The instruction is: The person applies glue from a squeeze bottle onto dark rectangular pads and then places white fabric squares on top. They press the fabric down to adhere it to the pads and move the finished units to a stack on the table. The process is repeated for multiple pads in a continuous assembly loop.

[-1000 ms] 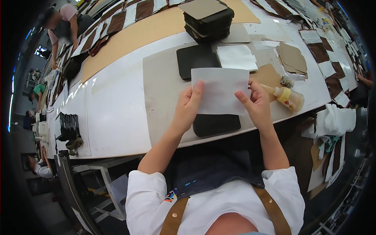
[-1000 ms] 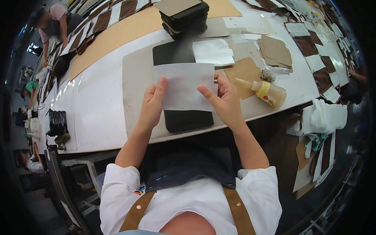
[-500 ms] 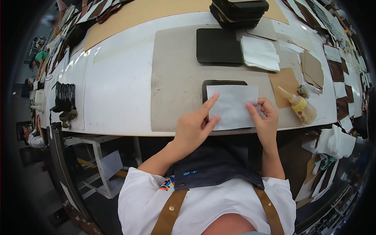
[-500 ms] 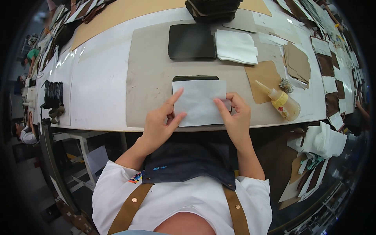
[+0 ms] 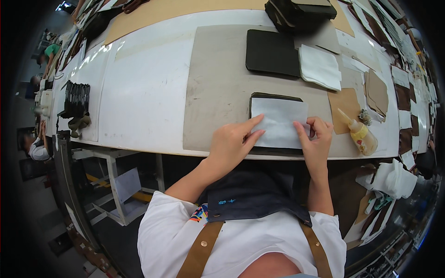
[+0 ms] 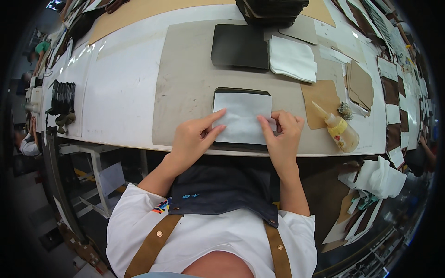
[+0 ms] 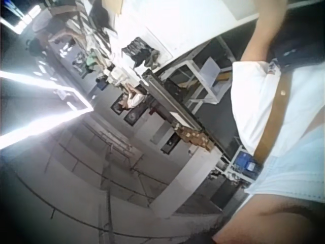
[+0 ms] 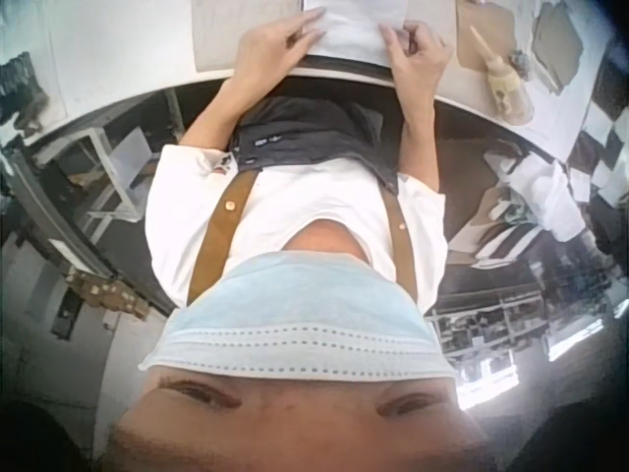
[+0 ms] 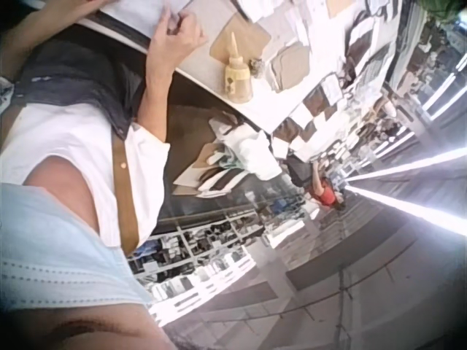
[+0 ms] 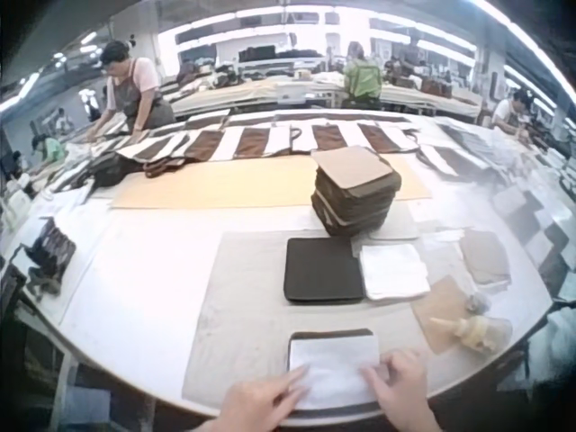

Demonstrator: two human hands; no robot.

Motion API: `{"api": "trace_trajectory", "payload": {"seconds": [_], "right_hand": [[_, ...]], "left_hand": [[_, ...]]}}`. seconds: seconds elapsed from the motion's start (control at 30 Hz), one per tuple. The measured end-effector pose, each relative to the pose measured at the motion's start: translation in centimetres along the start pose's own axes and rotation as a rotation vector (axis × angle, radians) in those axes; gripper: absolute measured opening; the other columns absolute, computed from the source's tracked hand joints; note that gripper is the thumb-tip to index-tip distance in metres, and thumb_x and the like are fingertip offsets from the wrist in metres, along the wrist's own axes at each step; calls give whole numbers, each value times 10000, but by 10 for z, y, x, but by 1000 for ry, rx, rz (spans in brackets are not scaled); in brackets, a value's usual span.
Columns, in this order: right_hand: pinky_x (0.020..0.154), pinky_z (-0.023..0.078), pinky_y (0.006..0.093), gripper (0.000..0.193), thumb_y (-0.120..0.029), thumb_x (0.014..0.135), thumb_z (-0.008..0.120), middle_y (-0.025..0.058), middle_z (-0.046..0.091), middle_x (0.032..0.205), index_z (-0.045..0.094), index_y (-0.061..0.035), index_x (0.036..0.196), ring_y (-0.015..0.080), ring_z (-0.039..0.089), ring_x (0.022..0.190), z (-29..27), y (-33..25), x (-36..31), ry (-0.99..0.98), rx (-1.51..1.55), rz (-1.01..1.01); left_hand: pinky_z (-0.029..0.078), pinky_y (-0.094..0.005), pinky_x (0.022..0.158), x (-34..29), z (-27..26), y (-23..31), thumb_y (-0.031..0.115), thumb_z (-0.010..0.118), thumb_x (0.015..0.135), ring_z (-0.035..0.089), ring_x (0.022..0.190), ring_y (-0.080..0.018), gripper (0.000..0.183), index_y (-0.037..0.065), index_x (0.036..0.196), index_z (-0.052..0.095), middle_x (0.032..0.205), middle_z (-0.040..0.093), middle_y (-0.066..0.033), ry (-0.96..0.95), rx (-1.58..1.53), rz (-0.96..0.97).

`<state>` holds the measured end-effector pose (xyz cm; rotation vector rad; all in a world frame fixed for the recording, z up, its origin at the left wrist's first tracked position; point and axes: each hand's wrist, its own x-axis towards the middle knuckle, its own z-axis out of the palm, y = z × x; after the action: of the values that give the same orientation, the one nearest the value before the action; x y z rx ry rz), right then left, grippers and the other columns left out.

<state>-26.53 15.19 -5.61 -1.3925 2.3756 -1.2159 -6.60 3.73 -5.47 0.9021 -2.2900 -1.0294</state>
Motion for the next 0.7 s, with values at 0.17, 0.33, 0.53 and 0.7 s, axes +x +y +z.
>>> {"api": "trace_trajectory", "payload": {"seconds": [0.17, 0.33, 0.53, 0.7], "right_hand": [[785, 324, 336, 206, -143, 830, 819, 19, 487, 688, 631, -58, 823, 185, 390, 704, 1, 1, 0, 0, 1, -13], [787, 324, 335, 203, -142, 829, 819, 23, 493, 688, 634, -57, 828, 185, 389, 703, 1, 1, 1, -12, -9, -6], [797, 324, 330, 184, -146, 834, 817, 13, 496, 687, 659, -54, 860, 174, 401, 683, 0, -1, 1, 5, 8, -8], [814, 315, 325, 178, -130, 835, 808, -4, 533, 701, 698, -63, 959, 151, 417, 672, -1, -5, 0, 25, 1, -4]], "left_hand": [[414, -301, 535, -1, 1, -1, 143, 760, 901, 466, 522, -165, 369, 66, 1260, 717, 619, 504, -99, 17, -17, -10], [416, -308, 534, -1, 1, 0, 147, 760, 901, 477, 520, -172, 373, 58, 1261, 714, 618, 510, -99, 10, 3, -3], [416, -319, 532, -1, 4, -2, 152, 763, 897, 493, 515, -186, 386, 57, 1267, 707, 618, 528, -104, 9, 22, -3], [420, -320, 534, -1, 5, -1, 152, 764, 896, 498, 511, -190, 394, 55, 1272, 704, 619, 543, -107, 13, 40, -11]]}}
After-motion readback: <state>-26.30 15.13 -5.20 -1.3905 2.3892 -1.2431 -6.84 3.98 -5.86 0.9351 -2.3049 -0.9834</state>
